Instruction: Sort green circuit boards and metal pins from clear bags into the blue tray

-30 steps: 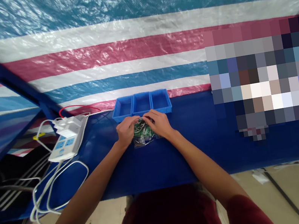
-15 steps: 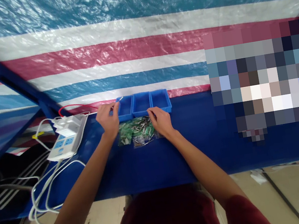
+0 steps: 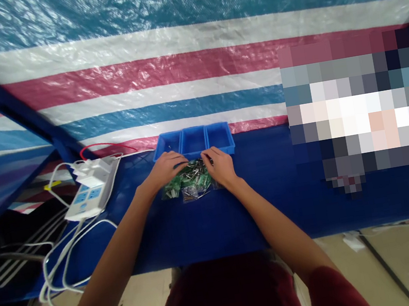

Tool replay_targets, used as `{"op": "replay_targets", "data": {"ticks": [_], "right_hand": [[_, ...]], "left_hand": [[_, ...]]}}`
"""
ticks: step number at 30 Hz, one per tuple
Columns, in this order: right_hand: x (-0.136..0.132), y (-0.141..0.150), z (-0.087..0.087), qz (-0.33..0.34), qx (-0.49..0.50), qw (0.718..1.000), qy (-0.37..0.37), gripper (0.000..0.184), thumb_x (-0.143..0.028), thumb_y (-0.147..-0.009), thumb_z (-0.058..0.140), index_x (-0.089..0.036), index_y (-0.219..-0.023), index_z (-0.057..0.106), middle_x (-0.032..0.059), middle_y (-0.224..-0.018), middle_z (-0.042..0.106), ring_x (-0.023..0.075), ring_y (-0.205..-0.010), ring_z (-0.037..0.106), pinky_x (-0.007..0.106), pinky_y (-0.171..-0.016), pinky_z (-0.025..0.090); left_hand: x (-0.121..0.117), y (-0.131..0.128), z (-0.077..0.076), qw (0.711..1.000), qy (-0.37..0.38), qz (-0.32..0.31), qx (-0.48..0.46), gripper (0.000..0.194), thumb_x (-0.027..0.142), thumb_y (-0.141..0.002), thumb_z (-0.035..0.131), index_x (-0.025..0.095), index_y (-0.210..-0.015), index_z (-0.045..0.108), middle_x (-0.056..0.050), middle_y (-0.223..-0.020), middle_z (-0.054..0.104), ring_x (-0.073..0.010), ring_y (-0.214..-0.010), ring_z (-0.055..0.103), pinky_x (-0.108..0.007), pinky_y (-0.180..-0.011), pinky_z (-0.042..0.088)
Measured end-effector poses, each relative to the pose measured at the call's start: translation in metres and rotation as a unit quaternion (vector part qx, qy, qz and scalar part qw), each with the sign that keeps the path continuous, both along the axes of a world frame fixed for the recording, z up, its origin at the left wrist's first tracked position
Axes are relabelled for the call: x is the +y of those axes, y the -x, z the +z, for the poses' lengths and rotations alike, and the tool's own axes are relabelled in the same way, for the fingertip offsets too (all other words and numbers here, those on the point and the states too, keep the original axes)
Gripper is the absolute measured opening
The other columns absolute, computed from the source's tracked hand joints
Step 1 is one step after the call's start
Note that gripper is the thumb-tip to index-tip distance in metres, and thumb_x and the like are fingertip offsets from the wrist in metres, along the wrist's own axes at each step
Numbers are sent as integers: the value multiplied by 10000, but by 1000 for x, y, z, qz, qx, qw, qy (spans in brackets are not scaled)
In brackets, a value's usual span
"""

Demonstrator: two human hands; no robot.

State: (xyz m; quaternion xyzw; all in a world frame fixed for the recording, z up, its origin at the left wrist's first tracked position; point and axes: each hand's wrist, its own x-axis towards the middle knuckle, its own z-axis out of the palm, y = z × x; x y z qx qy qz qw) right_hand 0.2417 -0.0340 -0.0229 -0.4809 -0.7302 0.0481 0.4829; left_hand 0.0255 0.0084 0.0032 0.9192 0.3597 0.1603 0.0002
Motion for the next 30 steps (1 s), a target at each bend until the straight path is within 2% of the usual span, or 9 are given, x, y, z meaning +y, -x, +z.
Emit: {"op": "replay_targets", "data": {"ticks": [3, 6, 10, 13, 17, 19, 23, 27, 30], "right_hand": [[-1, 0, 1, -8, 0, 1000, 3, 309, -347, -986, 445, -185, -906, 695, 54, -805, 659, 158, -678, 585, 274, -659, 423], [-2, -1, 3, -6, 16, 1000, 10, 309, -358, -987, 440, -186, -949, 694, 58, -834, 654, 157, -678, 579, 280, -673, 436], [-3, 1, 7, 40, 64, 997, 34, 306, -417, -959, 500, -207, -1115, 657, 56, -937, 640, 140, -637, 546, 285, -651, 466], [-4, 3, 8, 68, 107, 991, 47, 292, -433, -934, 538, -215, -1087, 657, 55, -954, 638, 141, -652, 545, 282, -628, 474], [-3, 5, 7, 57, 137, 987, 55, 224, -400, -905, 575, -195, -868, 658, 29, -804, 638, 139, -621, 535, 276, -618, 460], [-3, 5, 6, 59, 135, 987, 59, 209, -378, -897, 581, -195, -819, 646, 14, -739, 626, 138, -603, 529, 276, -617, 452], [-2, 3, 6, 63, 121, 990, 37, 198, -342, -902, 566, -197, -793, 644, 21, -734, 637, 147, -618, 548, 285, -641, 456], [-1, 4, 6, 51, 121, 991, 20, 202, -345, -893, 581, -201, -767, 647, 33, -736, 651, 161, -639, 575, 296, -652, 479], [-3, 5, 6, 62, 153, 986, 31, 164, -343, -896, 577, -208, -857, 660, 26, -755, 658, 160, -626, 593, 303, -652, 507]], "left_hand": [[0, -2, 1, 999, -12, 10, -41, 298, 328, -976, 468, 190, -939, 730, -73, -975, 743, -228, -961, 645, -378, -893, 439], [-4, -5, 6, 991, -10, 24, -135, 320, 377, -970, 478, 189, -924, 734, -70, -945, 751, -217, -915, 665, -354, -872, 470], [-13, -15, 13, 957, 16, 56, -284, 332, 442, -933, 536, 181, -913, 739, -58, -917, 758, -199, -829, 683, -312, -802, 515], [-19, -25, 10, 933, 50, 53, -353, 328, 448, -911, 568, 170, -879, 739, -47, -858, 758, -192, -778, 688, -293, -760, 530], [-24, -32, 0, 911, 78, 48, -402, 324, 451, -898, 582, 167, -849, 730, -42, -820, 750, -185, -748, 686, -290, -735, 538], [-26, -33, -5, 899, 87, 55, -426, 318, 455, -888, 595, 166, -856, 723, -44, -831, 747, -178, -736, 683, -289, -725, 544], [-30, -34, -8, 873, 141, 47, -464, 308, 455, -848, 651, 160, -924, 698, -47, -816, 731, -163, -669, 678, -283, -676, 554], [-31, -37, -9, 868, 171, 45, -464, 327, 436, -781, 730, 168, -959, 670, -24, -748, 705, -172, -669, 685, -287, -674, 551], [-31, -38, -10, 850, 200, 46, -486, 308, 427, -774, 735, 172, -914, 636, -3, -708, 680, -158, -621, 670, -278, -642, 541]]}}
